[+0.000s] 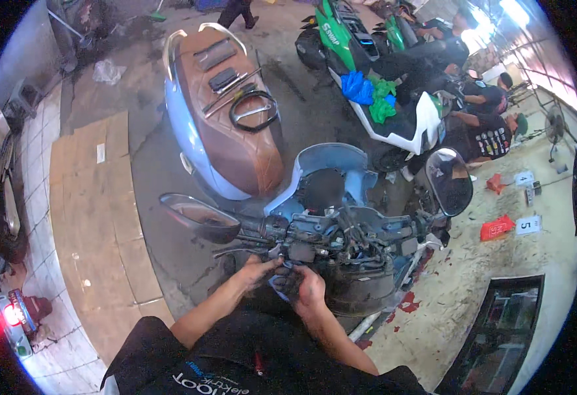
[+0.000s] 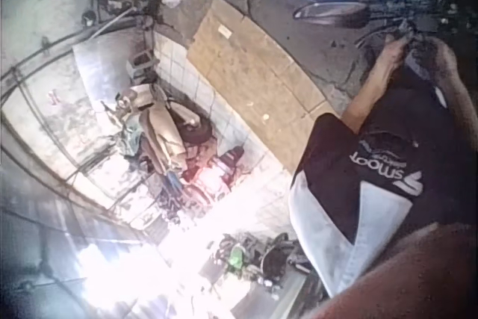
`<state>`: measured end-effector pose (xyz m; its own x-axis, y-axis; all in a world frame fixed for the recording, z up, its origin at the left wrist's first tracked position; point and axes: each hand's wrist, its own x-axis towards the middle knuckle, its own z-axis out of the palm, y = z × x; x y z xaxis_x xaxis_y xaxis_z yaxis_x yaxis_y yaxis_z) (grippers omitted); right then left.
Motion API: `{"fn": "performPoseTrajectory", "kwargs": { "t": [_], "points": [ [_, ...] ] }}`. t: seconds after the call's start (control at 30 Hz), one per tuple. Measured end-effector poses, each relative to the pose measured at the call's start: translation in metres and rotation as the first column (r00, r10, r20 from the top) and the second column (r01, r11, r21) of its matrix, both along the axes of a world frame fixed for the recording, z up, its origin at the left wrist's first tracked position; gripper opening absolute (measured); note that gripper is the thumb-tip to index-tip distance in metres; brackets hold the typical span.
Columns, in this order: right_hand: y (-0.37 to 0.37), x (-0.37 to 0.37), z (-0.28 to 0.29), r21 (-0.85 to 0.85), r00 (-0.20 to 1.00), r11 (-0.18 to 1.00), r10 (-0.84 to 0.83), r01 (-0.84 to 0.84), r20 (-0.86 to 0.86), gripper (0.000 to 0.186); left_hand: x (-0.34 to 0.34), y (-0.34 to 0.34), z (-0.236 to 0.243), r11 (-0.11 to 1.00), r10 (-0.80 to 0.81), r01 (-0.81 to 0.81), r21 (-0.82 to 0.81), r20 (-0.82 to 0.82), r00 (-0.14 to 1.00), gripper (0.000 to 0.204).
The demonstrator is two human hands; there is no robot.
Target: The person manipulates wires and electrical connectors inside the front panel of a blue scooter, wipes the internal housing with a cloth, and then aligns and snaps a blue plastic front cover onto the handlebar assembly.
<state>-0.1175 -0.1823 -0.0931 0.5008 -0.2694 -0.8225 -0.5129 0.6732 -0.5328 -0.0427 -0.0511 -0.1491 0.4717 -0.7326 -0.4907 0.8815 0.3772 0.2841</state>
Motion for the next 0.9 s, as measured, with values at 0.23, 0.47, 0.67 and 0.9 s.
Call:
{"fn": "performPoseTrajectory", "kwargs": {
  "t": [0.23,0.47,0.67,0.9],
  "points": [
    [0.015,0.002,0.01,-0.127,0.983,0.992,-0.001,0.025,0.182,0.026,-0.001,0.001,0.013,0.999,0.042,-0.042,-0.002,0.052,0.998,0.039],
    [0.026,0.009,0.033,-0.048,0.981,0.989,-0.132,0.14,0.144,0.026,-0.004,-0.001,0.007,0.998,0.033,-0.037,0.052,0.074,0.997,0.032],
    [0.036,0.007,0.04,0.034,0.925,0.933,-0.359,0.358,0.124,0.022,-0.003,0.0,0.02,0.997,0.054,-0.059,0.055,0.096,0.994,0.029],
    [0.052,-0.013,0.041,-0.218,0.916,0.931,-0.21,0.294,0.341,0.036,0.001,0.007,0.043,0.998,0.024,-0.026,0.054,0.036,0.999,0.028]
  ]
}}
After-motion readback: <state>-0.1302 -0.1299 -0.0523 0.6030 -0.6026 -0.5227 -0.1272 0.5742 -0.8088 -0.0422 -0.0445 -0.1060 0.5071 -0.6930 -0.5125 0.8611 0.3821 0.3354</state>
